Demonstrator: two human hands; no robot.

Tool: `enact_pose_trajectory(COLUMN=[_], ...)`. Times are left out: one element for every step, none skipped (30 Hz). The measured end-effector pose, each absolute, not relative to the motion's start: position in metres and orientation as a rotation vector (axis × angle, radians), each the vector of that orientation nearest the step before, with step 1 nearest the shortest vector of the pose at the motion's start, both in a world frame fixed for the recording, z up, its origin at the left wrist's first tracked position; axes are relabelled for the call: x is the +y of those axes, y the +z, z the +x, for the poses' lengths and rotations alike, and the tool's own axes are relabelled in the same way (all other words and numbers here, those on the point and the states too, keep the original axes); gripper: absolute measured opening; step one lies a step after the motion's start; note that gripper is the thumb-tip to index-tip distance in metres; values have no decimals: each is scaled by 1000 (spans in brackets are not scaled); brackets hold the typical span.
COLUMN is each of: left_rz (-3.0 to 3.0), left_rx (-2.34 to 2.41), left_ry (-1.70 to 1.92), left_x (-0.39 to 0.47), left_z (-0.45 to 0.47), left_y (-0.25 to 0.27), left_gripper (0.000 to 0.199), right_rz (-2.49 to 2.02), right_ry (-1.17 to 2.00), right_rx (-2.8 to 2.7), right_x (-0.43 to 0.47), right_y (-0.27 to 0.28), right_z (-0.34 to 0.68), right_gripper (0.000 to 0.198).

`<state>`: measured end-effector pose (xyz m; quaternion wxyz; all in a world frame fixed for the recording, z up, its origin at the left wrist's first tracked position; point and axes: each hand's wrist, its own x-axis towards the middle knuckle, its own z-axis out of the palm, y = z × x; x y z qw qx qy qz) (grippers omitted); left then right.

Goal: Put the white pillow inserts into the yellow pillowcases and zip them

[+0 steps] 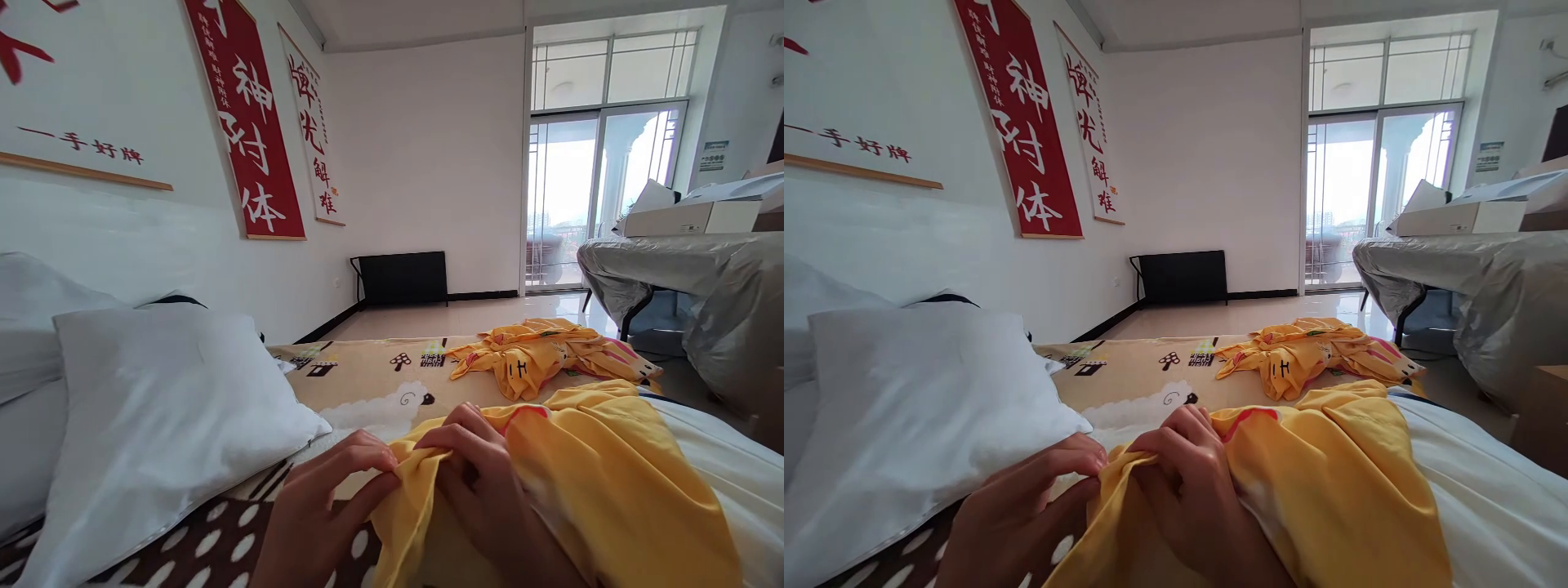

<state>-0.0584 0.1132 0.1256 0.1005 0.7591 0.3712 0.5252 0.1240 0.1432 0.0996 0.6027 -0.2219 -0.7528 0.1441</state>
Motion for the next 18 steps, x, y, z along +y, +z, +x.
enact_pose_trajectory(left_rz=[2329,2404,2461,2504,2533,2549,2546,2534,2502,2454,2392,2328,2264,2208,2178,2171,2180,2203], left_rx=[1013,940,891,867,862,861,866,860,854,842,826,808,798,798,799,800,807,821], left_ry=[1524,1498,1476,1453,1425,1394,1362,1333,1322,1338,1382,1442,1508,1563,1580,1567,1535,1484], left_x=[114,114,114,114,113,113,112,112,112,111,112,112,113,113,114,115,117,118], left_z=[-59,-60,-60,-61,-60,-60,-60,-59,-59,-58,-58,-57,-56,-55,-55,-54,-54,-54], left_y=[126,126,126,127,127,127,127,126,125,124,124,123,123,123,124,124,124,124], left_gripper=[6,10,14,18,20,21,21,21,19,16,14,13,14,16,17,18,18,18], right_rz=[-496,-470,-438,-410,-391,-383,-382,-376,-368,-352,-340,-329,-323,-322,-321,-314,-307,-301], right_ry=[323,314,306,302,301,303,305,303,299,293,284,271,258,247,239,232,229,228], right_rx=[-1743,-1750,-1765,-1774,-1776,-1770,-1756,-1741,-1734,-1742,-1761,-1789,-1828,-1875,-1926,-1982,-2030,-2068], right_x=[144,144,145,146,147,147,148,147,147,146,145,144,143,142,141,141,141,141], right_y=[100,100,101,101,100,100,100,100,100,101,102,103,105,107,108,109,110,110], right_z=[124,124,124,124,123,123,122,122,122,123,123,124,126,127,129,130,131,132], right_gripper=[17,18,18,18,17,16,15,14,13,13,14,14,15,15,16,16,17,18])
